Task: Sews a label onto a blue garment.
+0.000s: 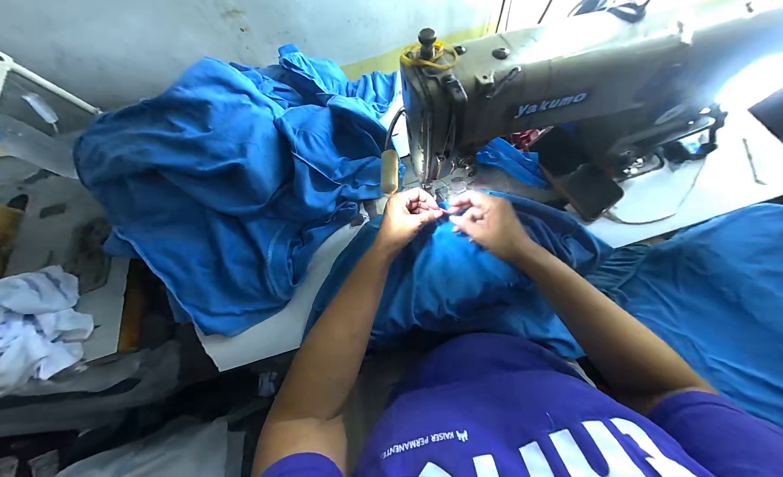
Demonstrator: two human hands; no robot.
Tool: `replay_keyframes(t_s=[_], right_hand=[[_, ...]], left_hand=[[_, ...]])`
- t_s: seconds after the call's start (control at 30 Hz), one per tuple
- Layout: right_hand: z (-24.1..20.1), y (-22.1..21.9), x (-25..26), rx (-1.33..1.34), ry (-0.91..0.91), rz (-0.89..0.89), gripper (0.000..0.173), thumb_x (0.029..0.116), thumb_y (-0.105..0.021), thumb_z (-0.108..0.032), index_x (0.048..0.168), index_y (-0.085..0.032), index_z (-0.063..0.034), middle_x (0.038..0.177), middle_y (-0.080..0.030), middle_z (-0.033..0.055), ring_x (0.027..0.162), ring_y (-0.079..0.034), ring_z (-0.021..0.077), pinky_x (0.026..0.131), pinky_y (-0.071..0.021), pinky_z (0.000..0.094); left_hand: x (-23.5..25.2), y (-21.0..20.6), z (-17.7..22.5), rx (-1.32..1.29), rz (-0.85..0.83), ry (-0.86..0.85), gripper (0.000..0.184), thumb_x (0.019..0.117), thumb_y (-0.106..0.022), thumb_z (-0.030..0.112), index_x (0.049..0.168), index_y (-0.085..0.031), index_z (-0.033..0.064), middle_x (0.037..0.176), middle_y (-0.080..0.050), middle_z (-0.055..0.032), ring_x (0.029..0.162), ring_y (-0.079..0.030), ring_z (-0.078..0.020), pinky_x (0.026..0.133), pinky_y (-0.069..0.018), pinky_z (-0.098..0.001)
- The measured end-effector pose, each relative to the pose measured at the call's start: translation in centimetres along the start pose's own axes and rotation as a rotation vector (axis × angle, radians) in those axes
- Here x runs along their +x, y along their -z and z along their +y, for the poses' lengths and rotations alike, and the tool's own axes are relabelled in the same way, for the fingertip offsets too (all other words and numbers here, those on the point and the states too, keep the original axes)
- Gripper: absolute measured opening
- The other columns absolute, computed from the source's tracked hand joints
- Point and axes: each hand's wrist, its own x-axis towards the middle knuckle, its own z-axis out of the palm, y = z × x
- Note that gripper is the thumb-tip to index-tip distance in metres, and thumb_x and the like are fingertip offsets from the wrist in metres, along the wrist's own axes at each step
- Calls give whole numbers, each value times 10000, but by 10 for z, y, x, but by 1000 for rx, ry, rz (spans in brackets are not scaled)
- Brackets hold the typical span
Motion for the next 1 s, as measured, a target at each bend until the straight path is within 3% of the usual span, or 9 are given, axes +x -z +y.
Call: replay_keyframes(t_s=[0.1,0.2,0.37,0.47,0.57,0.87,1.0], right_hand=[[6,-17,8,86,-38,-30,251,927,-680,-8,1175,-642,2,986,-719,112,707,-682,124,659,-580,282],[21,-25,17,108,-33,31,304,885,-706,-25,1177,-640,27,953,-720,114,753,-699,122,729,-593,292],[20,-30,8,216,26,100,296,879,-706,44,1160,-620,6,891,-719,70,710,-682,68,677,-580,219],[21,-31,6,209,42,111,290,888,-695,41,1163,-623,-12,892,-717,52,707,-675,55,651,-567,204],[23,-32,6,180,78,119,269,887,-686,39,1144,-633,-20,911,-712,57,719,-673,68,650,-567,214],[25,-37,5,-82,205,179,172,913,-657,-14,1075,-713,-3,935,-733,105,755,-691,130,655,-563,253],[22,-31,7,-258,305,127,177,942,-626,-30,1039,-765,19,943,-738,142,798,-715,216,713,-588,343]], left_hand=[[0,3,-2,-9,-20,-20,112,841,-707,-101,909,-677,-18,806,-694,9,706,-624,8,702,-535,-172],[0,5,-1,-4,-39,-21,107,875,-696,-84,968,-719,-37,871,-732,-21,761,-660,-1,752,-564,-193],[-2,6,1,33,-37,-40,109,876,-697,-71,980,-726,-54,885,-732,-53,752,-670,-24,746,-578,-209],[-5,6,1,229,-30,-166,84,876,-719,-34,955,-744,-48,896,-739,-94,797,-692,-59,790,-578,-227],[-7,5,1,348,-7,-265,65,874,-723,-23,926,-758,-39,900,-743,-130,861,-710,-124,846,-570,-277],[-11,2,-8,365,36,-303,40,886,-705,-27,896,-743,-32,855,-714,-108,817,-685,-108,799,-559,-252],[-10,2,-11,363,56,-318,43,884,-705,-26,886,-747,-30,868,-722,-113,842,-692,-121,821,-560,-268]])
